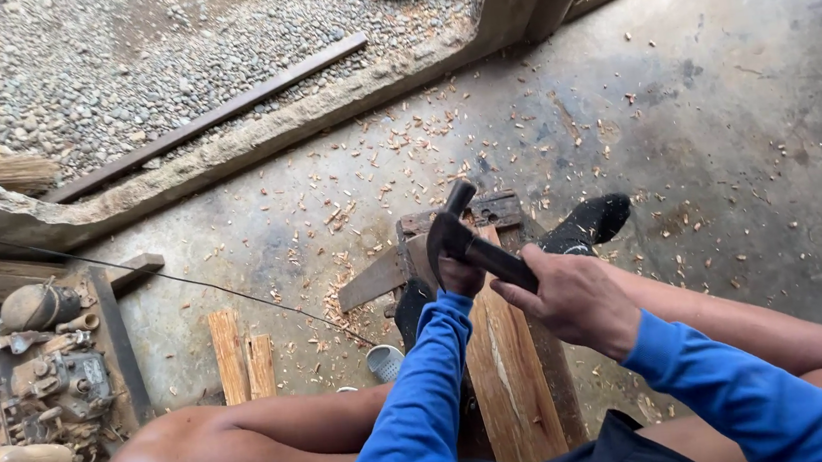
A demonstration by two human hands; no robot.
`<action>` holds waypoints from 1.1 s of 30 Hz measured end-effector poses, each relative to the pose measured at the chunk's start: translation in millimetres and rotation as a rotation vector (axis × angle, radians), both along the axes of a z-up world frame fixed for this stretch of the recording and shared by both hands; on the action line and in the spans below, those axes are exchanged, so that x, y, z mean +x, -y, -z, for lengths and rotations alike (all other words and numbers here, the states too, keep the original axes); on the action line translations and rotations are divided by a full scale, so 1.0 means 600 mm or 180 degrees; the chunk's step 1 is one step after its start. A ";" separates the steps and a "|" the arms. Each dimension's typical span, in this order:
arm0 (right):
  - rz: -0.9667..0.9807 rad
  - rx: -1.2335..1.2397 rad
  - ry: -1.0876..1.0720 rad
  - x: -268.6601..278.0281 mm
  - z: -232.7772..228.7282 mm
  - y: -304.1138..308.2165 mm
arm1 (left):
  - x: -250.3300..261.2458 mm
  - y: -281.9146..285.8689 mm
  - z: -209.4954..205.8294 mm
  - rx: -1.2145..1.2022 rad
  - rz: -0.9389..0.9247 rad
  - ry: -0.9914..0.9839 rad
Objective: Splitting and shaping wooden blocks using a hammer and a chisel tool.
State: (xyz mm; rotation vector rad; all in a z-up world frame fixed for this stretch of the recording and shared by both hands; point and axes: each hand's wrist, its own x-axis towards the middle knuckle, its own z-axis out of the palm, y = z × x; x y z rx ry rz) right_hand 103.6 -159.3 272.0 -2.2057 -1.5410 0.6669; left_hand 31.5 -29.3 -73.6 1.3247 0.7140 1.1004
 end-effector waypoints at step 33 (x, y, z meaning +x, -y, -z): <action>0.0816 0.1156 -0.0905 -0.001 0.055 0.117 | -0.005 -0.125 -0.168 -0.0099 -0.0636 -0.0835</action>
